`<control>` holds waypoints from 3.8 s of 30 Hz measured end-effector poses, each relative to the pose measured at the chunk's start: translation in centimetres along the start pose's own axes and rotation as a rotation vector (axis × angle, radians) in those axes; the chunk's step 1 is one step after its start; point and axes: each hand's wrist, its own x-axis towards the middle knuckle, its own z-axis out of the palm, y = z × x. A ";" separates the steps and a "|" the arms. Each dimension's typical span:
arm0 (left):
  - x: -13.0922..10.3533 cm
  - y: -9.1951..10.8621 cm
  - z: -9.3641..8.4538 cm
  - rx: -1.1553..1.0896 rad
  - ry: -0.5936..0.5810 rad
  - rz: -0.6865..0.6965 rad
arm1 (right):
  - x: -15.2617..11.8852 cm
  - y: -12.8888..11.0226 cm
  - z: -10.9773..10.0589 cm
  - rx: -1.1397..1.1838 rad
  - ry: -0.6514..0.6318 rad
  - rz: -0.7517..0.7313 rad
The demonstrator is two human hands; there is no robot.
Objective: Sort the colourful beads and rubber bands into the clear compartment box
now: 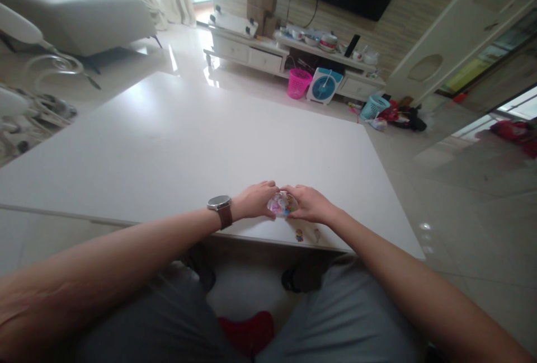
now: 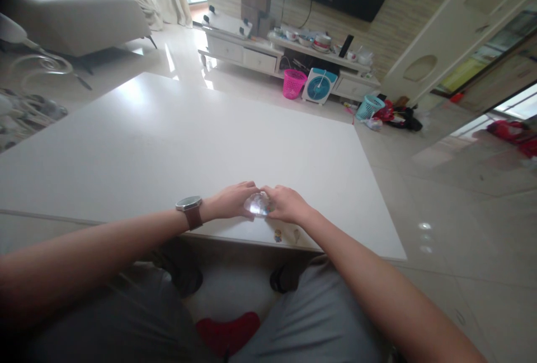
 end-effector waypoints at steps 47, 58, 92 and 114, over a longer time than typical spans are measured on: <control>-0.1 0.2 -0.3 0.069 0.009 0.036 | -0.3 -0.3 0.8 0.111 0.061 -0.030; -0.1 0.4 -0.2 0.039 0.007 0.020 | -0.1 -0.6 1.5 0.112 0.093 -0.020; 0.5 0.9 -0.3 0.115 -0.013 -0.030 | -0.6 -1.0 1.4 0.087 0.135 0.011; -0.5 0.3 -0.2 0.058 0.018 -0.023 | 0.2 -1.6 0.8 0.050 0.096 -0.005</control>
